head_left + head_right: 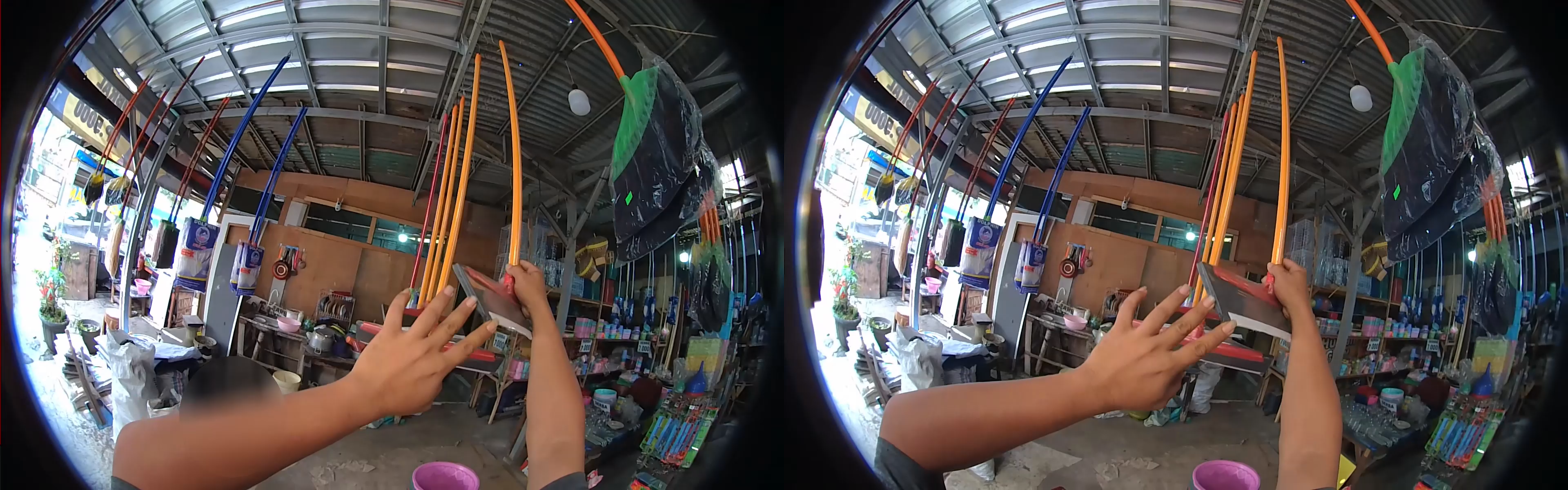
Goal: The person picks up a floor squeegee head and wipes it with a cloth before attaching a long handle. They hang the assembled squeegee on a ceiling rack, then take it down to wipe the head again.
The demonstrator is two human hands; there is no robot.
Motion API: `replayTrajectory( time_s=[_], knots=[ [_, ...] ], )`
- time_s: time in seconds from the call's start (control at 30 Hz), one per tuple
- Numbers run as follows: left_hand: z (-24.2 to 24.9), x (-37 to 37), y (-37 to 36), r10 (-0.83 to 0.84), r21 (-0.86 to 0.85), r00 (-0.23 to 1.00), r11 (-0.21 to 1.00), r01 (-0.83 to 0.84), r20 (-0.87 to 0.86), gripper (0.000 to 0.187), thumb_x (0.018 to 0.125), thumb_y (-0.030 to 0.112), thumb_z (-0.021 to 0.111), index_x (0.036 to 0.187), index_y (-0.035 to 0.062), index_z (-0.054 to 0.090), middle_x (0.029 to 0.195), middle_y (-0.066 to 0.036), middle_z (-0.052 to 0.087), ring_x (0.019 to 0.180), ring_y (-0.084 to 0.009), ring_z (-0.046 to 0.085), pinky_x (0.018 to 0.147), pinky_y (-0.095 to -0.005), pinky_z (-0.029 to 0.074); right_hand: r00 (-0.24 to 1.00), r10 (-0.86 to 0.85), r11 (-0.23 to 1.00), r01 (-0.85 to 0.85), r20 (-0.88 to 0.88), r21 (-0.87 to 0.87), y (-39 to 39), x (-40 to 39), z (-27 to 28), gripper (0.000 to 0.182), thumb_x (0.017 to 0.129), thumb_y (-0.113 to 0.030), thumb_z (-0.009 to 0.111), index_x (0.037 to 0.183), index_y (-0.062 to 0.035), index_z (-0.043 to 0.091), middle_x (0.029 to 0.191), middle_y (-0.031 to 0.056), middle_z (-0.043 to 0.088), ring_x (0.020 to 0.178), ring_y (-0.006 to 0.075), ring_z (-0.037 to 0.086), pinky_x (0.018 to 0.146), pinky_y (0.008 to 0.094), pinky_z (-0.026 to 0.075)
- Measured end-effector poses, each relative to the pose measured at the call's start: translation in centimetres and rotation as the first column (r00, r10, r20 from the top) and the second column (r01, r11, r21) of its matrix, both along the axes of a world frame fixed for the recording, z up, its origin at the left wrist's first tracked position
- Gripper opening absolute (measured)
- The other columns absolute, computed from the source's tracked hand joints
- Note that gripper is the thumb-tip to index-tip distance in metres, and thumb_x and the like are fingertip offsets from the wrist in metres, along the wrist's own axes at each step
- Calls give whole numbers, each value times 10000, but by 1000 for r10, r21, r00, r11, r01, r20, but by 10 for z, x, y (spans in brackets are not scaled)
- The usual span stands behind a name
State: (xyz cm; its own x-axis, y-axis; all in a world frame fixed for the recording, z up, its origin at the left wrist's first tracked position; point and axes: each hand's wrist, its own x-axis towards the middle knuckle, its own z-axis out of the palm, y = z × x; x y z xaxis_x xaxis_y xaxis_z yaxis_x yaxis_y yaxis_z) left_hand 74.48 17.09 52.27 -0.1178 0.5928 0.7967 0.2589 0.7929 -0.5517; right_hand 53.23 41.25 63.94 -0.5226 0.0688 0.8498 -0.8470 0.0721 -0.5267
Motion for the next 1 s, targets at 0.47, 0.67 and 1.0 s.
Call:
replayTrajectory(
  time_s=[0.47,0.67,1.0],
  knots=[
    [-84,10,-6,-69,46,942,997,57,329,837,717,288,656,1438,202,240,1467,-150,241,1332,-348,262,982,-582,280,985,-159,987,157,70,28,11,15,-58,189,835,-97,577,967,37,595,681,64,599,596,106,578,524,246,438],
    [-130,16,-25,-69,98,881,995,25,469,794,748,316,625,1434,190,248,1467,-154,242,1324,-342,279,978,-569,296,788,-605,754,612,-112,238,42,-31,-67,427,803,-255,638,1133,3,555,936,198,650,891,340,631,774,381,483],
    [-353,48,-70,-604,635,206,694,-341,770,544,740,192,687,1251,110,517,1039,-175,614,848,-288,612,724,-400,493,544,-691,666,735,-475,-127,44,64,-146,281,861,-119,591,1121,-12,599,1049,162,636,939,286,602,843,368,447]
  ],
)
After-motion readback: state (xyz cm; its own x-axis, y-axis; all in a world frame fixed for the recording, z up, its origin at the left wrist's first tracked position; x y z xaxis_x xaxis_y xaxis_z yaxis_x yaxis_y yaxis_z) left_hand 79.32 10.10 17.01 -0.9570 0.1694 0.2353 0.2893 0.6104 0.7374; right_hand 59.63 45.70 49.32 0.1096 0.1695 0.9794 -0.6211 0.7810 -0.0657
